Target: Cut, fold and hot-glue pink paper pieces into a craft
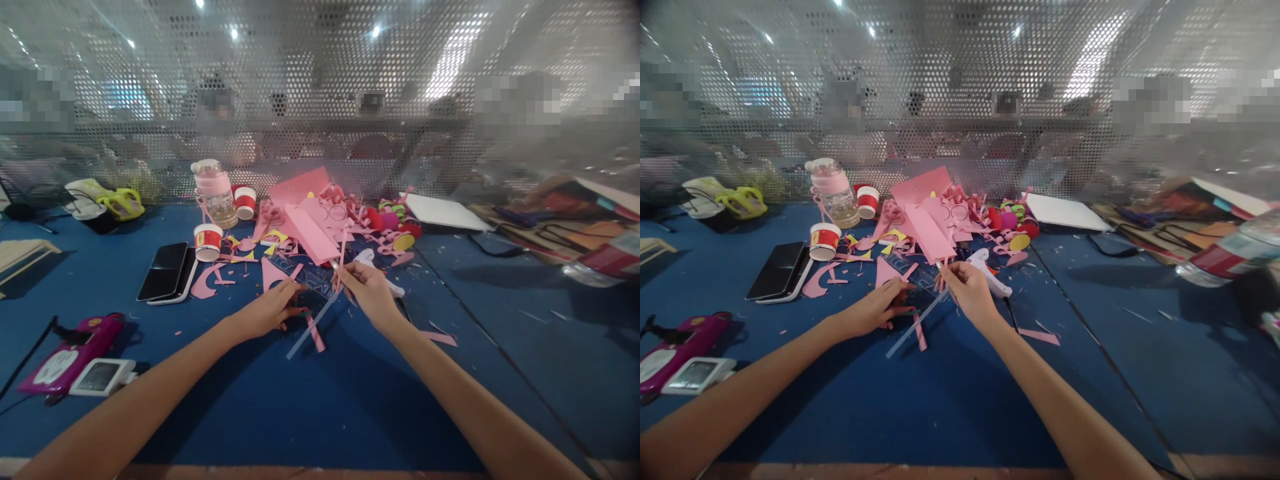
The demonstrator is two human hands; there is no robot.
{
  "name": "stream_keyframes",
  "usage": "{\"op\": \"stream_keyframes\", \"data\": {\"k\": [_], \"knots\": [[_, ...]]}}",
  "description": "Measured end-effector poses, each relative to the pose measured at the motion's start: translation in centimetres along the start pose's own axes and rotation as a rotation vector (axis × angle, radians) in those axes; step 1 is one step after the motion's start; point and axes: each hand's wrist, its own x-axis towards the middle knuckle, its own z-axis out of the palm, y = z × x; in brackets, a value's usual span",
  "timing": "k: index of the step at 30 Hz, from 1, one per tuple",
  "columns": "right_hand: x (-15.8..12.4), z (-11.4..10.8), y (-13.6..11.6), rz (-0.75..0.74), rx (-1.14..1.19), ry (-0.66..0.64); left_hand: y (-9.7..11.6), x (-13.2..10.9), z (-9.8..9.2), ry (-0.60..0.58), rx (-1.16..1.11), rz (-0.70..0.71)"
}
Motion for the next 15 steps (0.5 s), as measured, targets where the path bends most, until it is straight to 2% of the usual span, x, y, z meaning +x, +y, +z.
{"op": "stream_keyframes", "data": {"k": [3, 6, 8, 11, 15], "knots": [[-0.2, 0.2, 0.0, -0.029, 0.026, -0.002, -0.2, 0.2, -0.2, 0.128, 0.018, 0.02], [-0.3, 0.4, 0.1, -0.042, 0.05, -0.033, -0.3, 0.4, -0.6, 0.34, -0.091, -0.098], [-0.4, 0.5, 0.4, -0.057, 0.055, -0.06, -0.3, 0.4, -0.8, 0.435, -0.178, -0.183], [-0.6, 0.9, 0.7, -0.092, 0.031, -0.111, -0.2, 0.4, -0.8, 0.49, -0.245, -0.225], [-1.0, 1.4, 0.6, -0.096, -0.015, -0.073, 0.1, 0.3, -0.6, 0.476, -0.307, -0.218]]}}
